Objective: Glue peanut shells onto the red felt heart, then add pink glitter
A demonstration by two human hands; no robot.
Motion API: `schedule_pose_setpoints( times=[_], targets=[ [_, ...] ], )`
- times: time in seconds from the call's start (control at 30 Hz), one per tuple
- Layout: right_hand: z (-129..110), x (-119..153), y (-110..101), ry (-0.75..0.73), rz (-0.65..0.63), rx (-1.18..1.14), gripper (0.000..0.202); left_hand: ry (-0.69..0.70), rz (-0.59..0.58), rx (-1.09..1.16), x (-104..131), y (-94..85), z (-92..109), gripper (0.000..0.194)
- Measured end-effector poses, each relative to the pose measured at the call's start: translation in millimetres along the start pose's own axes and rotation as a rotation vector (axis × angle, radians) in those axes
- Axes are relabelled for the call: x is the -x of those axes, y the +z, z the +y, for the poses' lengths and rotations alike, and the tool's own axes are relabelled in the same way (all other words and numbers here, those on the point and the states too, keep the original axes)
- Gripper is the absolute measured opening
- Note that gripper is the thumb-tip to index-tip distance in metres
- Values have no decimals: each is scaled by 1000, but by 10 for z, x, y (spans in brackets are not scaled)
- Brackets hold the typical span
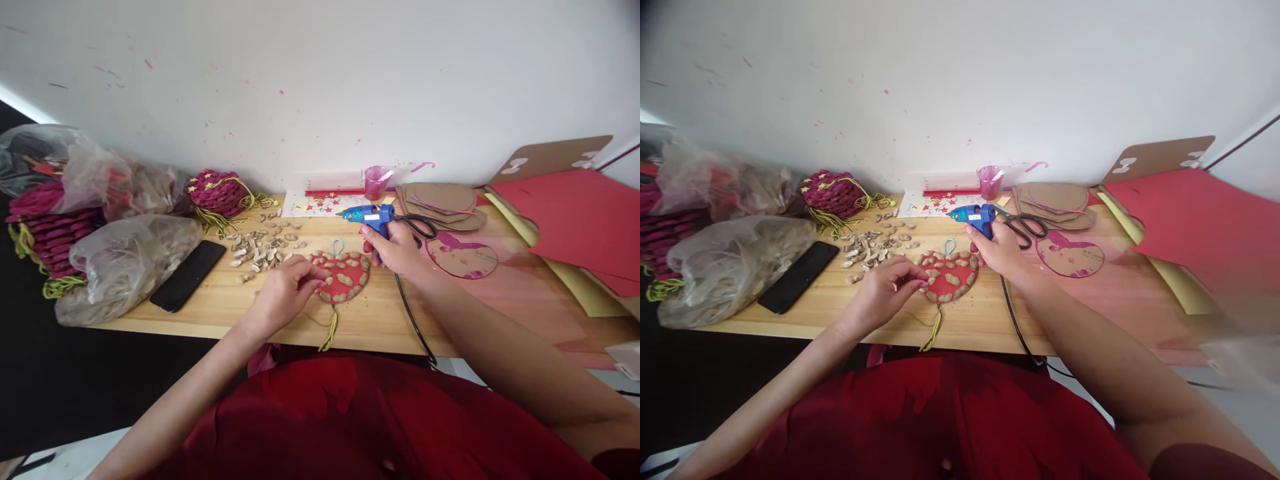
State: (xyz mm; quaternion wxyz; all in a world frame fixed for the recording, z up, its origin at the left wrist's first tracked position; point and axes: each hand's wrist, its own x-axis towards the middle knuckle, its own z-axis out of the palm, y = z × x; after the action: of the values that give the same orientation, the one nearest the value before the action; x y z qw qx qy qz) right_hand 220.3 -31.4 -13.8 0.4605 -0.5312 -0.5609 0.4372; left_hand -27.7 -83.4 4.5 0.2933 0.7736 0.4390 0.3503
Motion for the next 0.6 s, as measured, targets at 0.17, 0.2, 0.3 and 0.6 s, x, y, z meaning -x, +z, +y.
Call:
schedule_pose_setpoints(
  times=[0.17,0.2,0.3,0.6],
  targets=[
    [98,-26,30,16,28,-17,46,153,-140,-276,-221,135,109,16],
    [112,-28,37,16,30,-26,45,170,-166,-317,-267,168,118,16],
    [123,-28,53,18,36,-56,44,198,-253,-425,-392,267,137,18],
    [119,-50,48,23,36,-80,46,265,-379,-604,-540,399,151,17]
  ],
)
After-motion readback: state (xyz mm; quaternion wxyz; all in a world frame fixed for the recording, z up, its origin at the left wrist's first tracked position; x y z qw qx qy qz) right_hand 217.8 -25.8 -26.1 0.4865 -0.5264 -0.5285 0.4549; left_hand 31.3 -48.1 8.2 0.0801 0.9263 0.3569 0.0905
